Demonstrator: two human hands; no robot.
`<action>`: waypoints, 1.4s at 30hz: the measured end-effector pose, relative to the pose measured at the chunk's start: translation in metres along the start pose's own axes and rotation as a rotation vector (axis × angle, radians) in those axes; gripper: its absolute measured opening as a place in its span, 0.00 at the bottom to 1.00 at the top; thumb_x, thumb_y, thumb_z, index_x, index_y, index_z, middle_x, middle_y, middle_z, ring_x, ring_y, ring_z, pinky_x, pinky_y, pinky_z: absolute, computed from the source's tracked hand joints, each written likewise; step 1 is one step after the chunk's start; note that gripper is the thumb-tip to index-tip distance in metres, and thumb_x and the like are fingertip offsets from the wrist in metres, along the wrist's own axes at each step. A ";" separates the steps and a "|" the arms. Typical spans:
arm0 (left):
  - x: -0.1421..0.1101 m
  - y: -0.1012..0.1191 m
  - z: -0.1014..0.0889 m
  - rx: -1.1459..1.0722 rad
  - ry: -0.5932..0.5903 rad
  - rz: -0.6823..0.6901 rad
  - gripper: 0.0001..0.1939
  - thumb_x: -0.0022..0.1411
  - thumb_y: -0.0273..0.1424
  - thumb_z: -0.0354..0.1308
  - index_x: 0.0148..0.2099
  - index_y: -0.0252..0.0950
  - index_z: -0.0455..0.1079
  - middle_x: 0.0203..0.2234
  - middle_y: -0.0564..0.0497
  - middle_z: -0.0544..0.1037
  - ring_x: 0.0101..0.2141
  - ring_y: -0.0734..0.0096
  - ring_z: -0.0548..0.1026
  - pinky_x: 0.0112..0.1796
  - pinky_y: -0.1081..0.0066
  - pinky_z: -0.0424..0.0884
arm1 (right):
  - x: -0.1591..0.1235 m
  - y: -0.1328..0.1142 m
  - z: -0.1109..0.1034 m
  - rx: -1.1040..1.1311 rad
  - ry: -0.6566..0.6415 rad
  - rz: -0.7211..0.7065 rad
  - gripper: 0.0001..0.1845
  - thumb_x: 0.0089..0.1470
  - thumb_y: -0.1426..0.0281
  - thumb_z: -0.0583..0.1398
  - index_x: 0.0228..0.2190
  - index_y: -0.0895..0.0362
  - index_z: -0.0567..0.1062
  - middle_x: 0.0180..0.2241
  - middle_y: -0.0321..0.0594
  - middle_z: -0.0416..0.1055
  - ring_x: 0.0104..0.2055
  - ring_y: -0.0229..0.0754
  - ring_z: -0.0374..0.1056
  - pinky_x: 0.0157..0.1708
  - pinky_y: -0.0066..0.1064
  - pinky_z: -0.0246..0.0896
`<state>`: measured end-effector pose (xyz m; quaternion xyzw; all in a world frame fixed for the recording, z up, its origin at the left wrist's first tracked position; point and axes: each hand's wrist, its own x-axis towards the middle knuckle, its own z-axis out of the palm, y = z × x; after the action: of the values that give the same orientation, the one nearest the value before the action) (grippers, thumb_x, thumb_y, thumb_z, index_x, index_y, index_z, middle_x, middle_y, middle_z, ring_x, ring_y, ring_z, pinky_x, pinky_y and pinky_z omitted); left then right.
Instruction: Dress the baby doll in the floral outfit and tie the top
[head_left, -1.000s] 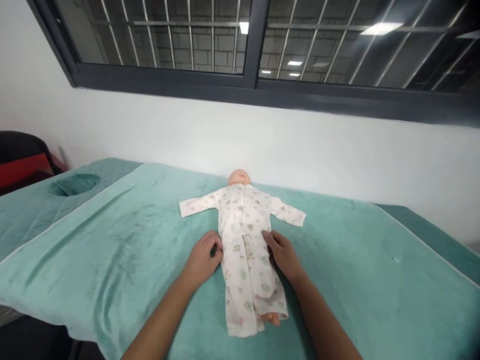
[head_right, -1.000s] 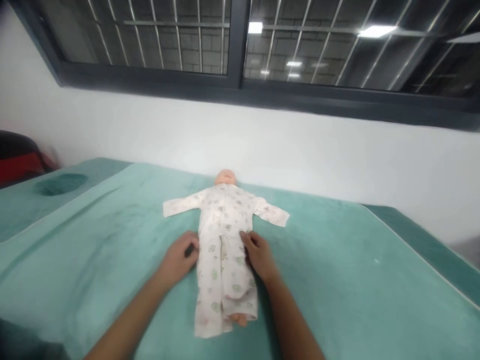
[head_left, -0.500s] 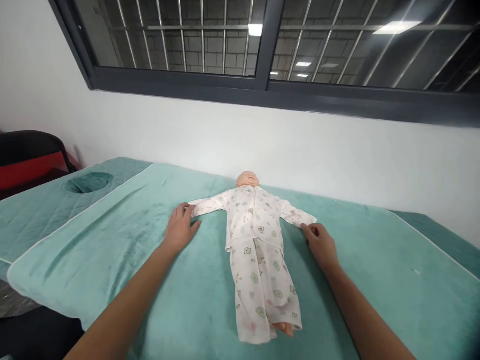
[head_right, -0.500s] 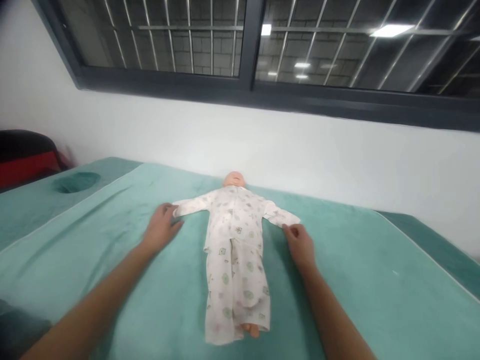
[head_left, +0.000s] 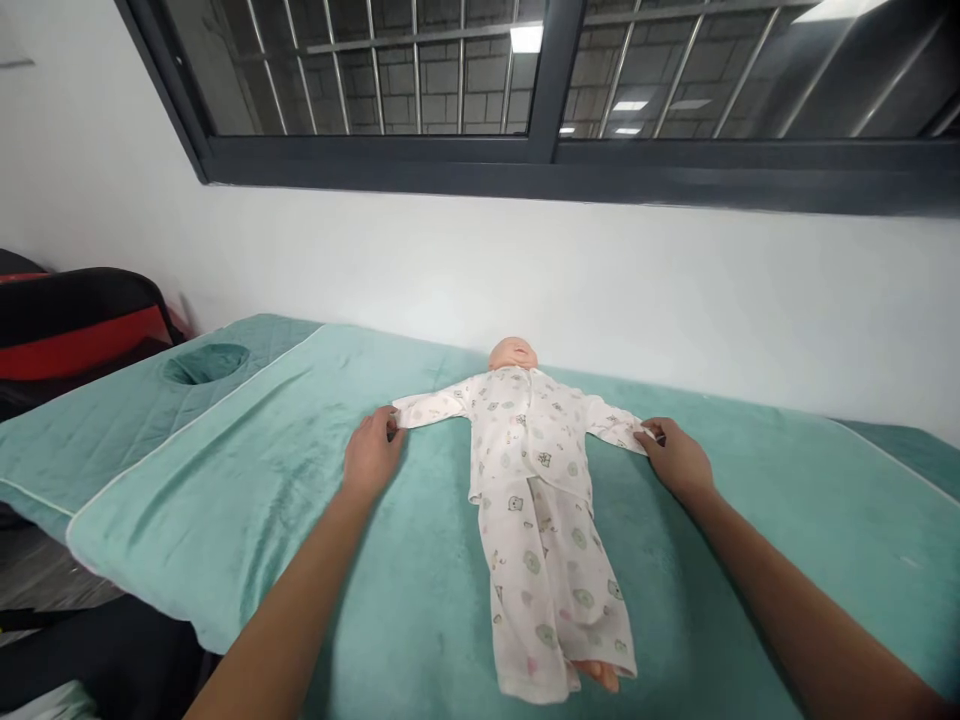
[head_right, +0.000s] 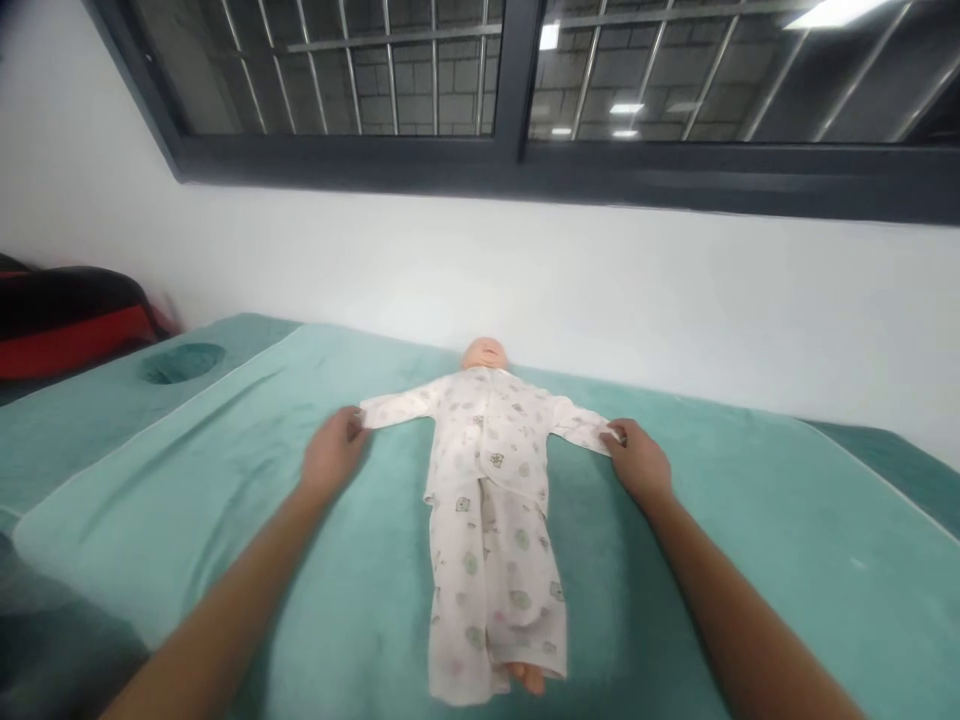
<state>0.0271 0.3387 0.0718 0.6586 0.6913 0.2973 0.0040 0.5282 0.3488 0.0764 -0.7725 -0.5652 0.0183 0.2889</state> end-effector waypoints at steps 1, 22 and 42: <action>0.000 0.000 0.000 -0.020 0.004 -0.012 0.19 0.63 0.38 0.54 0.55 0.39 0.65 0.39 0.48 0.78 0.41 0.60 0.75 0.40 0.66 0.68 | 0.004 0.003 0.001 0.021 0.034 0.015 0.17 0.53 0.58 0.57 0.41 0.53 0.74 0.37 0.42 0.75 0.36 0.47 0.69 0.33 0.33 0.57; -0.006 0.012 -0.014 -0.098 0.041 -0.197 0.16 0.60 0.35 0.51 0.49 0.38 0.68 0.30 0.50 0.76 0.33 0.63 0.74 0.33 0.68 0.67 | 0.023 0.005 0.003 0.129 0.208 0.099 0.17 0.51 0.62 0.57 0.41 0.57 0.72 0.39 0.47 0.72 0.37 0.47 0.67 0.41 0.39 0.61; -0.228 0.107 -0.034 -0.660 -0.143 0.206 0.24 0.59 0.37 0.62 0.58 0.45 0.65 0.47 0.44 0.72 0.45 0.59 0.74 0.42 0.62 0.75 | -0.260 -0.082 -0.058 0.560 -0.425 -0.462 0.10 0.56 0.60 0.63 0.37 0.52 0.69 0.35 0.38 0.69 0.33 0.40 0.65 0.33 0.30 0.63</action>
<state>0.1406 0.1115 0.0562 0.7073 0.4856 0.4566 0.2352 0.3842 0.1103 0.0861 -0.4963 -0.7437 0.2649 0.3610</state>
